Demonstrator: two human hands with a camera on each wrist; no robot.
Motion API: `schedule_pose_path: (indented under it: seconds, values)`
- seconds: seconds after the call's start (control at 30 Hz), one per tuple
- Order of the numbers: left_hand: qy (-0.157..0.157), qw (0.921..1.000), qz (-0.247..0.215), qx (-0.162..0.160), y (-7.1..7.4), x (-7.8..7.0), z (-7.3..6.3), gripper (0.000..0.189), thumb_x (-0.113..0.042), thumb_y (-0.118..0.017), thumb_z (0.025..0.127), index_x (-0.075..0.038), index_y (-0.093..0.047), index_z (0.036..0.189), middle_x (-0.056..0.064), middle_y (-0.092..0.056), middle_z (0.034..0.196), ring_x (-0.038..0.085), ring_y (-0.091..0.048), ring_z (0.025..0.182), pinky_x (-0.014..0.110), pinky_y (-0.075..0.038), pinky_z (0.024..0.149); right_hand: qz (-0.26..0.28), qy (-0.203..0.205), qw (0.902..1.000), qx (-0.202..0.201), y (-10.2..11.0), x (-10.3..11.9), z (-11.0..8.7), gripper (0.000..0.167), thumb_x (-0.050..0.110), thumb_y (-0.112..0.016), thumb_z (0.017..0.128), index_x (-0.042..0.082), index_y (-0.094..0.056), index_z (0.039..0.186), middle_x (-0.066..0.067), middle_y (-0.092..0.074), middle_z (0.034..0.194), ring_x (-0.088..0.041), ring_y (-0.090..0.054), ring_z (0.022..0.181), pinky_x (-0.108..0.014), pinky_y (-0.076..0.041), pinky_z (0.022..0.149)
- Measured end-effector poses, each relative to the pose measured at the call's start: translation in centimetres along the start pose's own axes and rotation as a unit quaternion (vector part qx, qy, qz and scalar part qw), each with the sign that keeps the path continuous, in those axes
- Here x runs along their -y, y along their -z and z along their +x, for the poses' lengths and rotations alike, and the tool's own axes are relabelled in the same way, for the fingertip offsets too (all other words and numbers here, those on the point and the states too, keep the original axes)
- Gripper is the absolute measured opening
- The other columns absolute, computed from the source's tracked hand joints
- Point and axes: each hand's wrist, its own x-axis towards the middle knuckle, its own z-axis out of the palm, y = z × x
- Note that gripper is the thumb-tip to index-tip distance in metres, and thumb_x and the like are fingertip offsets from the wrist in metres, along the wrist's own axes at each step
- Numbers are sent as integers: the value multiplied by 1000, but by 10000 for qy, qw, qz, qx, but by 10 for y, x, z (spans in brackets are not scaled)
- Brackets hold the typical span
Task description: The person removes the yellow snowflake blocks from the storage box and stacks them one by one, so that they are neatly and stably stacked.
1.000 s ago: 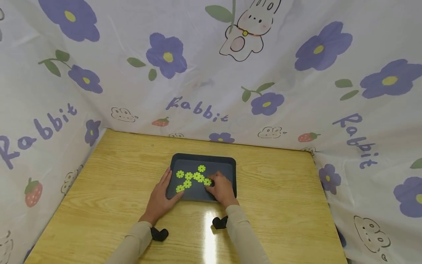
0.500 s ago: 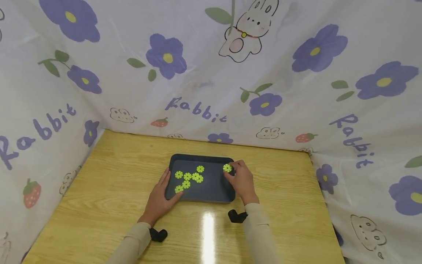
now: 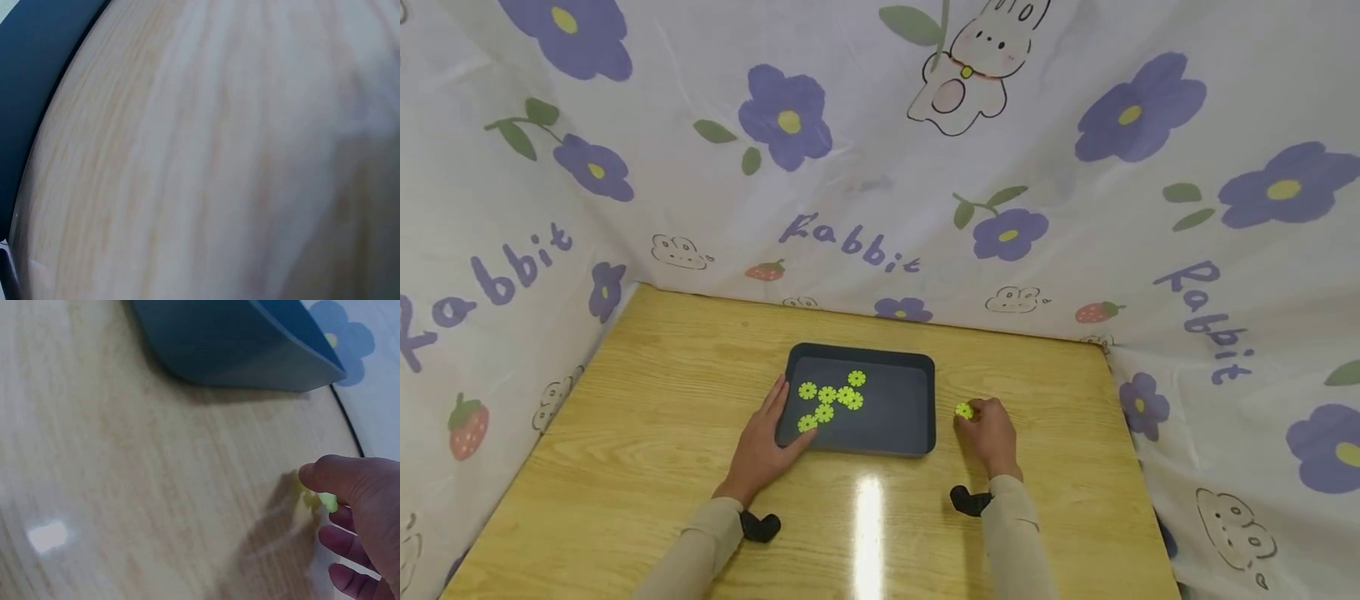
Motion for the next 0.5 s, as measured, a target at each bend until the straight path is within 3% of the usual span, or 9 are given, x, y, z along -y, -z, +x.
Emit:
schedule_pose_path:
  seconds: [0.2,0.5]
  values:
    - [18,10000,-14,26,-1,0,0,100,-60,-70,92,-6,-27,164,-4,-14,173,38,-35,149,64,-34,115,-144,151,9996,173,0,-3,0,36,7,-75,94,-10,-69,125,-25,-69,110,-33,-68,90,-47,-58,75]
    - [26,10000,61,-7,-2,4,1,100,-61,-70,92,-7,-28,164,-5,-14,173,38,-37,149,63,-35,115,-109,170,9990,390,6,-7,1,39,2,-72,94,-10,-66,131,-33,-65,127,-46,-68,108,-58,-57,90]
